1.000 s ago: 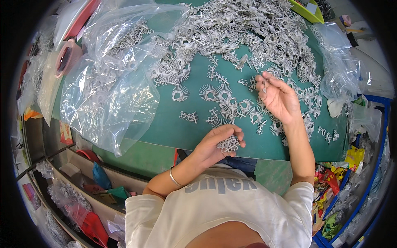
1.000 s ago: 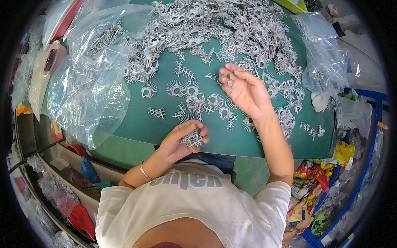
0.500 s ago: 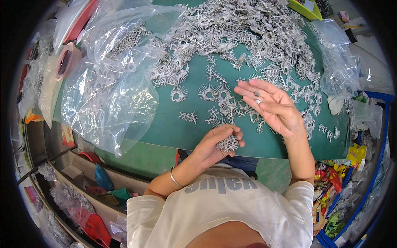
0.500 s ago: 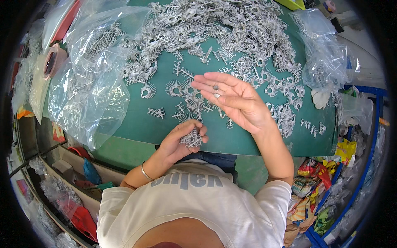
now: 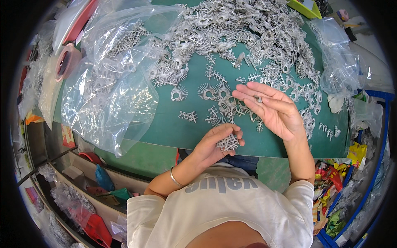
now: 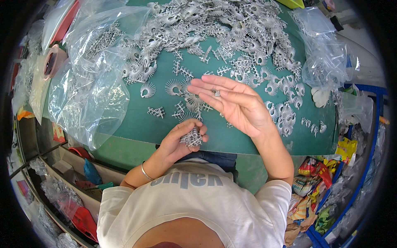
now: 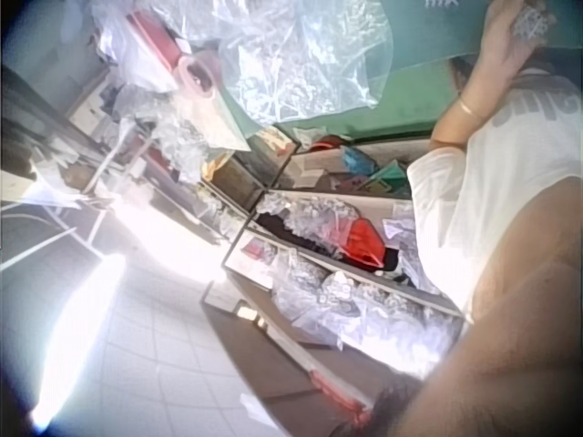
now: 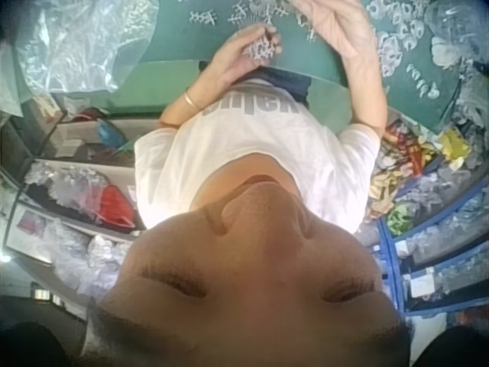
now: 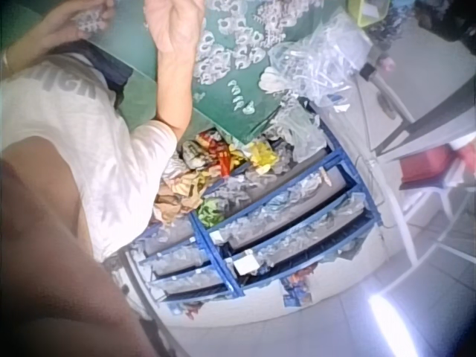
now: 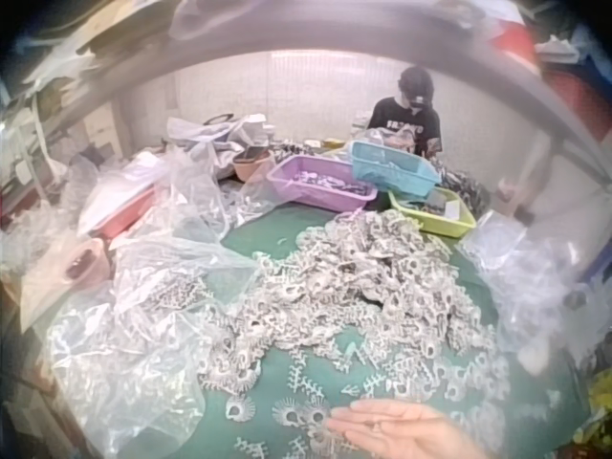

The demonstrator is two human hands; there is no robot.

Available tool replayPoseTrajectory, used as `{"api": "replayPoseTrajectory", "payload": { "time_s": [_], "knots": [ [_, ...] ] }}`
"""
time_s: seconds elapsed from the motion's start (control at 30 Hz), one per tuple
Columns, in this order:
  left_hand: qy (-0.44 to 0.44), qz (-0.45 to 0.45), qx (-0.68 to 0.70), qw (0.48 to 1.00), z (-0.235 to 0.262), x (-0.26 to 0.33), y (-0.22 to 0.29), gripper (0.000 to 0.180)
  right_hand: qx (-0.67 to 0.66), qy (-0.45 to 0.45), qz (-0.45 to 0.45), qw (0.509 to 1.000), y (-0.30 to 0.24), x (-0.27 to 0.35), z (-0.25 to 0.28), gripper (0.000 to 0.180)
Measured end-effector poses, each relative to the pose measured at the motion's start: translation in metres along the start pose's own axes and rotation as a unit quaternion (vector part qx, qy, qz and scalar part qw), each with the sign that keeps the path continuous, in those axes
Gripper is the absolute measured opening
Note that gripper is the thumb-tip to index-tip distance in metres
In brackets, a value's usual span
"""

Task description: The person sorts silver decorative items by hand, picking them up from a large pile on a green surface and placing them into smaller groups or containers.

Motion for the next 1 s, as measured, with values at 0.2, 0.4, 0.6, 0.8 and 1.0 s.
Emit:
{"api": "replayPoseTrajectory", "payload": {
  "time_s": [0.2,0.4,0.6,0.8,1.0],
  "knots": [
    [-0.001,-0.001,-0.001,1.000,-0.001,0.000,0.000,0.020,0.048,-0.011,0.011,0.999,-0.001,0.002,-0.002,0.042],
    [-0.004,-0.001,0.002,1.000,0.001,-0.001,0.000,0.020,0.145,0.014,0.033,0.989,-0.001,0.005,0.002,0.038],
    [-0.004,-0.002,0.007,1.000,-0.001,-0.001,0.000,0.020,0.436,0.143,0.012,0.888,-0.003,-0.001,0.048,0.025],
    [-0.001,-0.005,0.004,1.000,0.001,-0.001,0.000,0.020,0.803,0.030,0.140,0.578,-0.016,-0.020,0.014,0.019],
    [-0.007,-0.006,0.002,1.000,0.000,-0.002,-0.001,0.020,0.801,0.087,0.328,0.493,-0.057,-0.078,0.003,0.034]
  ]
}}
Point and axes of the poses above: each hand's wrist, its own x-axis away from the middle knuckle, its own z-axis out of the back of the hand, y = z × x, the point moved 9 cm from there along -x, towards the middle knuckle
